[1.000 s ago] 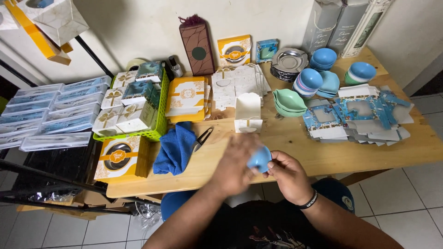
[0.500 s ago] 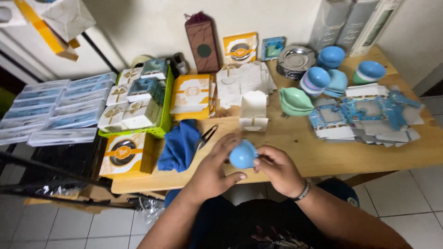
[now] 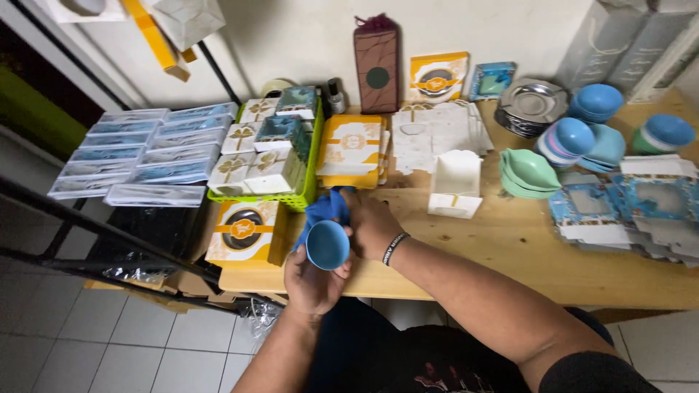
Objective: The person is polishing a small blue bowl with a cloth and assembling a small cardboard gift box on a table.
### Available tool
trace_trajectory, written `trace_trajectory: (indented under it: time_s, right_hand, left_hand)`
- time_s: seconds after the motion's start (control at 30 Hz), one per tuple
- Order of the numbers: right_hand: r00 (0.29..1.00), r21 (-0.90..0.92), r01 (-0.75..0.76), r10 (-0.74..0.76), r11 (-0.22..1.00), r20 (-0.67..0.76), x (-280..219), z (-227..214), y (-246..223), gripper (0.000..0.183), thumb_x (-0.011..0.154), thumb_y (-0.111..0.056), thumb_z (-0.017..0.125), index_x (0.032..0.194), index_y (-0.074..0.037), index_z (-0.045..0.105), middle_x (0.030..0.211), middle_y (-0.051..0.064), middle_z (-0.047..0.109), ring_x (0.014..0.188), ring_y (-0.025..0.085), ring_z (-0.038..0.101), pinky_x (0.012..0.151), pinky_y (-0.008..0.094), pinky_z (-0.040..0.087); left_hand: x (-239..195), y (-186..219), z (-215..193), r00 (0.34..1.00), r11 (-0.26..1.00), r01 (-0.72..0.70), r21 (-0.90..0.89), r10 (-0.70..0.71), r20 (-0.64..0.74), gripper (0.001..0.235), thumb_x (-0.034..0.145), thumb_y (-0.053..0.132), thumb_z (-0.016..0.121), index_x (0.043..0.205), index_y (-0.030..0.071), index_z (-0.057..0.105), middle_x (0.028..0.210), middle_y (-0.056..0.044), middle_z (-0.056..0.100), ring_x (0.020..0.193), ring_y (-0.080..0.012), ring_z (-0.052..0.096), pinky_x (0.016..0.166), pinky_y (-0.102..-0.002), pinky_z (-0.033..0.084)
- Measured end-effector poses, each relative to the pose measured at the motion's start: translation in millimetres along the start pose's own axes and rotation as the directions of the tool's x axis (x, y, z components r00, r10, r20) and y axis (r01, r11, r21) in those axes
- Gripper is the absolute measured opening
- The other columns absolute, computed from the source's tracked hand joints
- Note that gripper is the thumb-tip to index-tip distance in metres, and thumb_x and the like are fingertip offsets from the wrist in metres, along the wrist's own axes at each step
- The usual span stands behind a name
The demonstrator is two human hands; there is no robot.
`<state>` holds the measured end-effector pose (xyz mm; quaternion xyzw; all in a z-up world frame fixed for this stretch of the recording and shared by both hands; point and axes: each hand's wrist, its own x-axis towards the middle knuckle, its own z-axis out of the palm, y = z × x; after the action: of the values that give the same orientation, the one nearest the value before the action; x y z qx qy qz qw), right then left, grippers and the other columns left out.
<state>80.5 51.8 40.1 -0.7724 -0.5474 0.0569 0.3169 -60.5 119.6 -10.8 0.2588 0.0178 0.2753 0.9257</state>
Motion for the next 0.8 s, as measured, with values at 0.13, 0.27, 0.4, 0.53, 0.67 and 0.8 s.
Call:
trace_trajectory:
  time_s: [0.13,0.27,0.4,0.53,0.67,0.8]
  right_hand:
    - [0.973,-0.309,-0.078,0.14,0.948,0.185,38.4,20.3,3.9,0.049,0.096,-0.029,0.054,0.14,-0.007,0.052,0.114,0.019,0.068,0.109,0.04,0.069,0.095,0.048,0.055]
    - [0.965,-0.041,-0.208,0.212,0.977,0.153,49.6,23.0,9.4,0.039,0.096,-0.04,0.058,0.115,-0.007,0.067,0.103,0.017,0.072,0.103,0.039,0.071,0.092,0.048,0.055]
    - [0.933,0.383,-0.275,0.34,0.882,-0.113,45.0,-2.0,15.4,0.022,0.094,-0.027,0.067,0.098,-0.005,0.066,0.078,0.009,0.061,0.077,0.032,0.068,0.067,0.039,0.053]
    - [0.896,0.47,-0.272,0.4,0.84,-0.195,31.8,-27.0,38.4,0.027,0.091,-0.032,0.072,0.112,-0.016,0.065,0.085,0.007,0.065,0.084,0.028,0.07,0.071,0.04,0.055]
    - [0.836,0.538,-0.002,0.296,0.843,-0.462,-7.3,-56.2,36.5,0.038,0.087,-0.01,0.069,0.124,-0.009,0.06,0.096,0.011,0.062,0.092,0.022,0.061,0.08,0.037,0.052]
    - [0.849,0.415,0.25,0.008,0.875,-0.528,-63.7,-67.4,-4.6,0.055,0.081,0.007,0.06,0.136,0.007,0.056,0.132,0.029,0.059,0.134,0.045,0.051,0.115,0.055,0.036]
  left_hand:
    - [-6.7,19.3,35.8,0.999,0.999,0.023,-0.037,-0.024,-0.047,0.05,0.085,0.051,0.057,0.101,0.005,0.068,0.081,-0.024,0.072,0.059,-0.0363,0.07,0.059,-0.039,0.06]
    - [-9.2,25.4,39.2,0.996,0.996,0.079,-0.051,-0.081,-0.039,0.052,0.087,0.056,0.051,0.087,0.007,0.069,0.078,-0.023,0.074,0.06,-0.0356,0.073,0.062,-0.041,0.062]
    - [-6.4,22.5,32.6,0.998,0.998,0.054,-0.025,-0.055,-0.02,0.051,0.088,0.053,0.052,0.097,0.006,0.069,0.079,-0.024,0.073,0.063,-0.0362,0.071,0.064,-0.04,0.061]
    - [-6.9,9.6,18.1,0.997,0.996,0.079,0.03,-0.079,0.005,0.057,0.088,0.056,0.05,0.108,0.005,0.068,0.087,-0.021,0.074,0.072,-0.0336,0.073,0.066,-0.037,0.061]
    - [-0.2,-5.9,11.9,0.996,0.991,0.056,0.12,-0.063,0.058,0.061,0.091,0.054,0.046,0.128,0.006,0.058,0.113,-0.022,0.069,0.077,-0.0299,0.069,0.067,-0.035,0.057]
    - [7.6,-37.2,-3.4,0.992,0.94,-0.06,0.334,0.019,0.126,0.063,0.097,0.058,0.046,0.14,0.011,0.041,0.101,-0.018,0.068,0.083,-0.0264,0.07,0.069,-0.032,0.056]
